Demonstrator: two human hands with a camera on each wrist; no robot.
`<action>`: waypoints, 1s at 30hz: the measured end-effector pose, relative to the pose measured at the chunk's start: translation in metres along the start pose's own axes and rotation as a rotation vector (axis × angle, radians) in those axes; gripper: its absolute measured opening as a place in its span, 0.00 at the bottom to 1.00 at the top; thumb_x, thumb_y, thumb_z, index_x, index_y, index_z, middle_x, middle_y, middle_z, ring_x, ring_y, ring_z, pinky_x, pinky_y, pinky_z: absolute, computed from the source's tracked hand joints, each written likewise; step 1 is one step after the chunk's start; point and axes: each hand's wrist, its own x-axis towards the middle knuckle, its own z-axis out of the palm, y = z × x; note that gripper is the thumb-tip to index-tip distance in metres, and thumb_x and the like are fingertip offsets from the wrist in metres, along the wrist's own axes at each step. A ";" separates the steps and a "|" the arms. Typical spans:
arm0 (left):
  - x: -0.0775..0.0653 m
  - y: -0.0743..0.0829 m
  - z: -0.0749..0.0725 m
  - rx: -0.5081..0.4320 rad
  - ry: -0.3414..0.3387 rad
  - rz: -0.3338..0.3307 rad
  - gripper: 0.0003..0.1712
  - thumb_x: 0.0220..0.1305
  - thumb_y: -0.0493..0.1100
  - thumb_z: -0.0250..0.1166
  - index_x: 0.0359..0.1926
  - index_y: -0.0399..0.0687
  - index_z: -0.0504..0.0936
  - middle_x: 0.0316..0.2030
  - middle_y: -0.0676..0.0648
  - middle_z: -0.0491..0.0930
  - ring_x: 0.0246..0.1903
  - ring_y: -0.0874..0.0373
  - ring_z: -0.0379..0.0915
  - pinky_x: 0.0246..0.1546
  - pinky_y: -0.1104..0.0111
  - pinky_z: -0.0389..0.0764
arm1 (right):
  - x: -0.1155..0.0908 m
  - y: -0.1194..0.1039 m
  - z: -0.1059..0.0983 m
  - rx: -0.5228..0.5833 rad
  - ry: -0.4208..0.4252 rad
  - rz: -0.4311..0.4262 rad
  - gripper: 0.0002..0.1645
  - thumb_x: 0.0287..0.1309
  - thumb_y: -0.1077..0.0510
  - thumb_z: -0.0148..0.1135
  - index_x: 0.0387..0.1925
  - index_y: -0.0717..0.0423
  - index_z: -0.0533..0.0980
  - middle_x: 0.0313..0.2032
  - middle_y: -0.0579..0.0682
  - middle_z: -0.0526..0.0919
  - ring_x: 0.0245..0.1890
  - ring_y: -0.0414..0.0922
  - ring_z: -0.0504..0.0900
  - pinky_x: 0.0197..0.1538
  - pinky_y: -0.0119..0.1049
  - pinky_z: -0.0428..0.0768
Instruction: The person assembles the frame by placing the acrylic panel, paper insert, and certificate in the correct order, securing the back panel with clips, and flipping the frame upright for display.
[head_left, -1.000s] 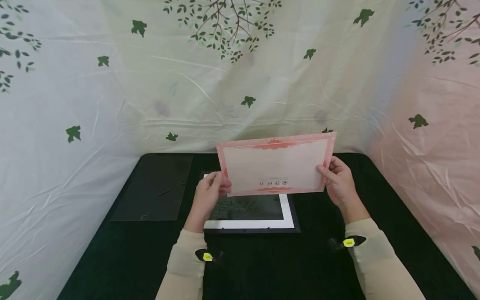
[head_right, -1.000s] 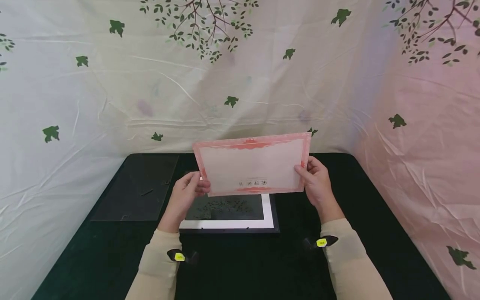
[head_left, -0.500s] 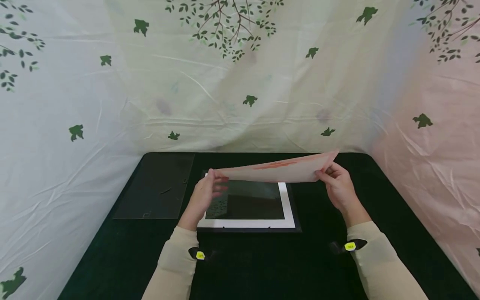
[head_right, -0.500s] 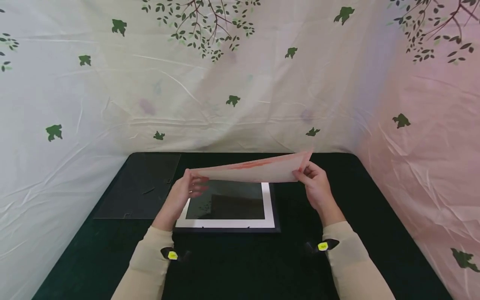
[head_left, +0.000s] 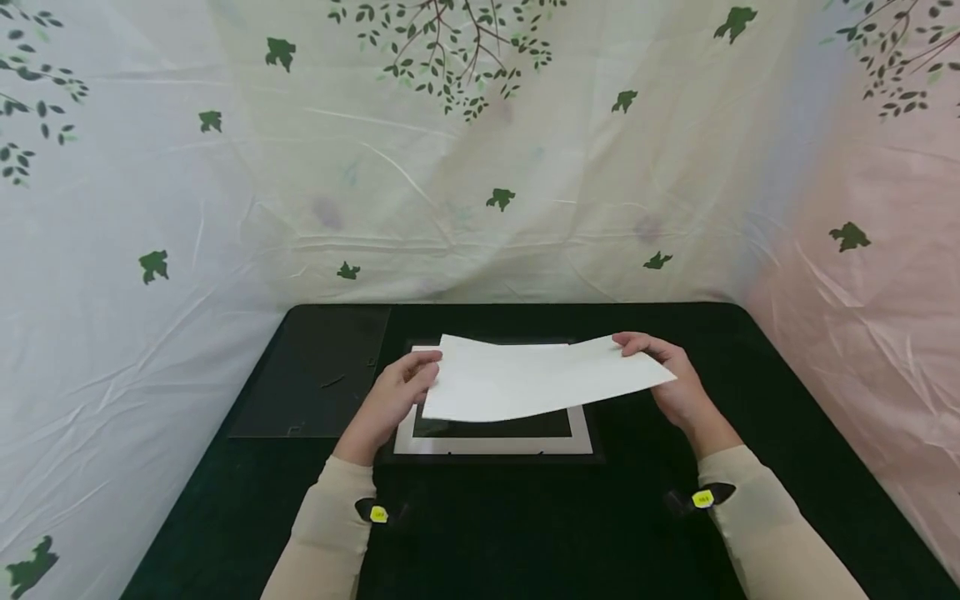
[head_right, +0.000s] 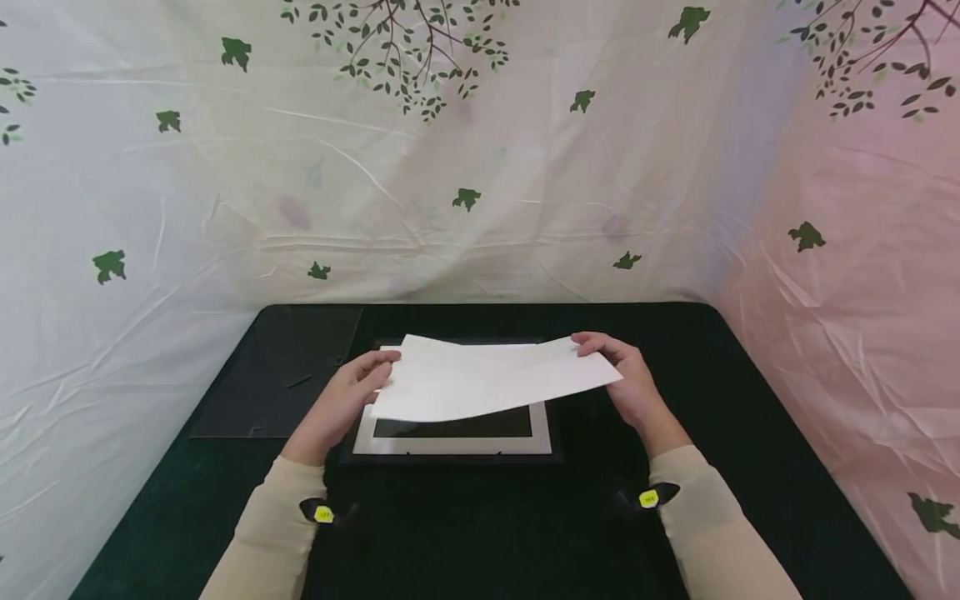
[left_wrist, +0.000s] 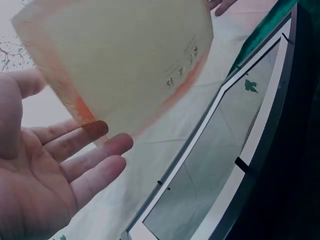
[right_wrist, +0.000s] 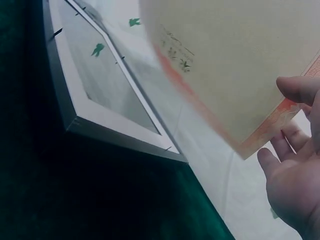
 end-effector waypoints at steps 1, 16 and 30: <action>0.000 -0.001 0.000 0.002 -0.007 0.002 0.30 0.68 0.59 0.58 0.64 0.50 0.70 0.61 0.45 0.70 0.55 0.49 0.71 0.54 0.53 0.75 | -0.001 0.000 0.000 -0.004 -0.001 0.004 0.07 0.62 0.68 0.59 0.41 0.68 0.76 0.61 0.55 0.70 0.60 0.54 0.62 0.44 0.30 0.77; 0.003 -0.012 0.001 -0.047 0.009 -0.019 0.31 0.64 0.35 0.63 0.67 0.51 0.67 0.66 0.49 0.65 0.44 0.50 0.77 0.52 0.59 0.77 | -0.007 0.010 0.003 -0.019 0.041 0.236 0.12 0.66 0.62 0.58 0.49 0.56 0.78 0.61 0.54 0.68 0.47 0.49 0.77 0.37 0.37 0.83; 0.009 -0.025 -0.004 -0.059 0.117 -0.085 0.31 0.64 0.33 0.62 0.66 0.57 0.68 0.64 0.49 0.67 0.43 0.48 0.76 0.45 0.64 0.81 | -0.008 0.016 0.004 0.046 -0.075 0.229 0.25 0.70 0.64 0.47 0.67 0.63 0.65 0.69 0.59 0.60 0.53 0.42 0.76 0.49 0.34 0.80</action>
